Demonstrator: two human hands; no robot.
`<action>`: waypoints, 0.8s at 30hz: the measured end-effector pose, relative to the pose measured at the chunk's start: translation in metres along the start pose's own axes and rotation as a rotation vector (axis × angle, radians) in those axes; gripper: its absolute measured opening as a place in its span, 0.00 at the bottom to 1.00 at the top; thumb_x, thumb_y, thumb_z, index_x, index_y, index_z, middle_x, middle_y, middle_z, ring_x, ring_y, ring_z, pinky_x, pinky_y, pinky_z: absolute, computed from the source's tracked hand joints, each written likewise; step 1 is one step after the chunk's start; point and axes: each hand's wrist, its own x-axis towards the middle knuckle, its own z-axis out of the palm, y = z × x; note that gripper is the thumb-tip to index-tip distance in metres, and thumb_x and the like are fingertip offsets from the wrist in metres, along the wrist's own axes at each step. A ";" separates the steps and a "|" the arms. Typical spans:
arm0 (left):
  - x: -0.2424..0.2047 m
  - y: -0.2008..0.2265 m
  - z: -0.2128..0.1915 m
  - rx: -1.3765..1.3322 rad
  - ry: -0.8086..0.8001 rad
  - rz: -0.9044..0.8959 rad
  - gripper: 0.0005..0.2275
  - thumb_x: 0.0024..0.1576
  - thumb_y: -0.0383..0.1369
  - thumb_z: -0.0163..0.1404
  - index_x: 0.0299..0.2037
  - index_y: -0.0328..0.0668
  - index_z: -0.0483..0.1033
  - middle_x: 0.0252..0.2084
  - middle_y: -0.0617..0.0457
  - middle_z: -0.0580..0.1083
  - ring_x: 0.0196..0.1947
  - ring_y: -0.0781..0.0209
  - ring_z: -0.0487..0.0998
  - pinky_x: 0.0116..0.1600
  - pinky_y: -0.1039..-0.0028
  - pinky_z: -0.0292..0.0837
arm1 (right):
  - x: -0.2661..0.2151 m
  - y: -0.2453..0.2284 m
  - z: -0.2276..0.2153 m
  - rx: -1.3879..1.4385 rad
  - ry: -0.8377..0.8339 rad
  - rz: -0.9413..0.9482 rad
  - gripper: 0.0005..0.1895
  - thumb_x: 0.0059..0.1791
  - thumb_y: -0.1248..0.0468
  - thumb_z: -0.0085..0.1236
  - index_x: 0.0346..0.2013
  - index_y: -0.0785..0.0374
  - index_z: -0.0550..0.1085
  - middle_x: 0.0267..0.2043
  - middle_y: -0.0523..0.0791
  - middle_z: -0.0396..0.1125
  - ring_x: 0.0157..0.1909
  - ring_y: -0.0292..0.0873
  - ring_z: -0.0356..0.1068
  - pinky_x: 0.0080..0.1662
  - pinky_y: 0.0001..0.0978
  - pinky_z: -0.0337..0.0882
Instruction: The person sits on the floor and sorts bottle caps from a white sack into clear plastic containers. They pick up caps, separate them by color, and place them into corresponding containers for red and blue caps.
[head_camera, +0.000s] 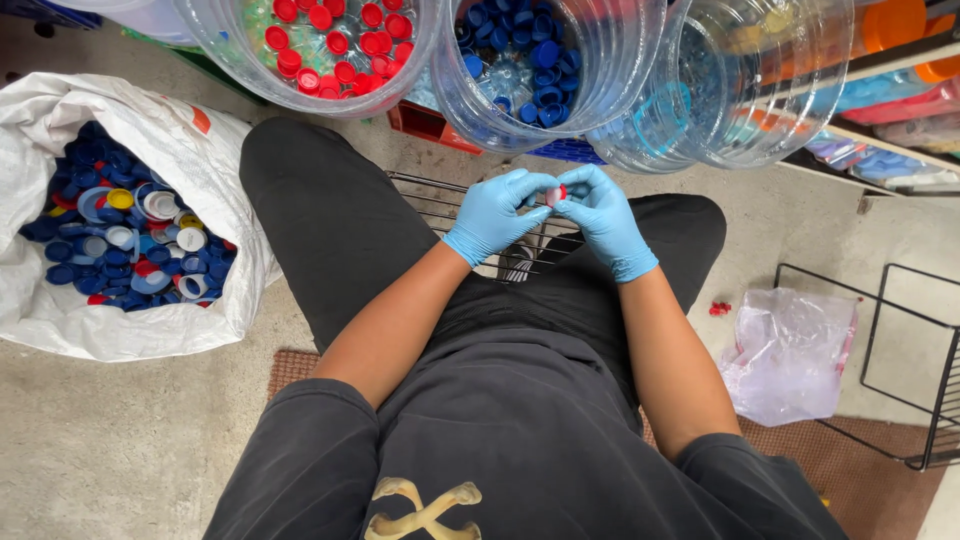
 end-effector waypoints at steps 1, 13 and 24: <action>0.000 0.000 0.001 0.008 -0.034 -0.006 0.13 0.53 0.33 0.62 0.47 0.62 0.78 0.27 0.62 0.71 0.29 0.57 0.77 0.35 0.67 0.74 | -0.002 -0.001 0.001 -0.004 -0.009 0.004 0.21 0.45 0.73 0.71 0.49 0.67 0.72 0.47 0.49 0.74 0.44 0.38 0.78 0.49 0.31 0.80; 0.005 0.002 -0.009 0.119 -0.253 0.055 0.10 0.53 0.38 0.60 0.36 0.59 0.69 0.27 0.61 0.70 0.34 0.52 0.79 0.39 0.63 0.74 | -0.017 -0.028 0.013 -0.124 -0.125 0.058 0.23 0.40 0.72 0.75 0.47 0.65 0.75 0.44 0.43 0.73 0.44 0.32 0.75 0.48 0.29 0.79; 0.009 0.014 -0.014 -0.019 -0.068 0.080 0.09 0.53 0.34 0.62 0.31 0.58 0.72 0.24 0.60 0.70 0.30 0.52 0.79 0.37 0.68 0.76 | -0.013 -0.026 0.016 -0.004 -0.082 0.015 0.22 0.43 0.74 0.70 0.51 0.70 0.78 0.48 0.48 0.74 0.48 0.38 0.76 0.50 0.36 0.80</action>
